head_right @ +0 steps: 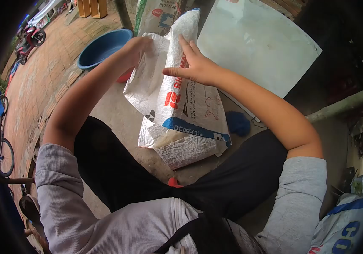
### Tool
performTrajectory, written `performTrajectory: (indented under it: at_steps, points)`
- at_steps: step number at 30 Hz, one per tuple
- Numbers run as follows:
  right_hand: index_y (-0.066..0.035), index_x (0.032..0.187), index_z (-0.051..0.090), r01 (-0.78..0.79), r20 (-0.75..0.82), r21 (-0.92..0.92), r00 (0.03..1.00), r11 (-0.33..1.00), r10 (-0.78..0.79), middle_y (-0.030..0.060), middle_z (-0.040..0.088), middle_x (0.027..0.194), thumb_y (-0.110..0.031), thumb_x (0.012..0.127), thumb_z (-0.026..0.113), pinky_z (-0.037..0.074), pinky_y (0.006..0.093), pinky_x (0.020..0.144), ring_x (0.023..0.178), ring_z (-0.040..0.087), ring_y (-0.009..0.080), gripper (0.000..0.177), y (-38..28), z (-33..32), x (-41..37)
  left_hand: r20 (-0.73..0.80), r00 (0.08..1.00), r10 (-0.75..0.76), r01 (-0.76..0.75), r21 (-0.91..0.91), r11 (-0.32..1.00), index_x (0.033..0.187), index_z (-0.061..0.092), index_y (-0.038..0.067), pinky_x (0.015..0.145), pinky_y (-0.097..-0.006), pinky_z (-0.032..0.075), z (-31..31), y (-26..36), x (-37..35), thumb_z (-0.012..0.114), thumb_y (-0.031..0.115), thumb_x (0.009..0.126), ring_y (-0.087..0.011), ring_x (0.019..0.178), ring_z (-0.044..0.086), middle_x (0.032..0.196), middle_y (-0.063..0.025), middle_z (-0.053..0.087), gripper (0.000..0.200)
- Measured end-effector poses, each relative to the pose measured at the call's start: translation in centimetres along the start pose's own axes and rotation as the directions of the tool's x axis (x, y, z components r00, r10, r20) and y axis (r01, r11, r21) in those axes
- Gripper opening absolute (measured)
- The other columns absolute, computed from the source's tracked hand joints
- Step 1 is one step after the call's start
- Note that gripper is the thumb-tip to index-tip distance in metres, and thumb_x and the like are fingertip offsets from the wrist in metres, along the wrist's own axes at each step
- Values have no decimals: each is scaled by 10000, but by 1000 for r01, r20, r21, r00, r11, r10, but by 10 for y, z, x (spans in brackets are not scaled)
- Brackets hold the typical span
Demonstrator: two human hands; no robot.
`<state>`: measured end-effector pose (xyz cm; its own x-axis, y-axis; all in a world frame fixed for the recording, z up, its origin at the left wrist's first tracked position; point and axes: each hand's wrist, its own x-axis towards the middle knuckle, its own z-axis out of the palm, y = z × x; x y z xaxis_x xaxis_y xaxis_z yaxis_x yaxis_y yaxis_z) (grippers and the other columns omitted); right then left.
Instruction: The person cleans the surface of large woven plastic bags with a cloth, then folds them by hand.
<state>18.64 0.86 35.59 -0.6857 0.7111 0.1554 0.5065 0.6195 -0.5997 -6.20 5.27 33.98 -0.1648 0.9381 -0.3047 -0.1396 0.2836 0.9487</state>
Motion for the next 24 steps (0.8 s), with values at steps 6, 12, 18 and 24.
performTrajectory:
  at_steps: [6,12,18,24]
  points:
    - [-205,1557,-76,69,25,-271,998,960,-65,355,-45,1551,-679,540,830,293,476,1141,1428,175,501,1442,-49,15,-11,44,996,73,-58,-286,957,1072,555,-48,786,-416,548,15,34,-22,554,86,904,-293,862,648,966,-150,630,214]
    - [-276,1560,-3,3,-353,-86,935,996,-33,291,177,1556,-306,657,873,381,434,1095,1367,367,446,1259,11,9,21,625,501,598,-827,550,117,1095,573,-2,815,-374,547,14,17,-38,565,172,963,-235,971,652,1061,-122,630,219]
    - [-304,1473,308,-235,-355,-230,924,944,144,233,675,979,12,714,609,526,417,784,912,677,377,875,104,-53,23,404,877,258,-377,248,892,1195,572,-3,932,-351,510,17,9,-30,587,347,963,-262,1037,646,1155,-169,645,421]
    - [-293,1445,370,-473,-460,-384,843,793,280,252,662,991,54,716,554,520,438,748,882,667,388,828,166,-107,-19,467,823,-324,-425,884,195,1307,528,9,942,-394,500,20,-86,-1,678,598,814,-315,1076,635,1213,-225,617,782]
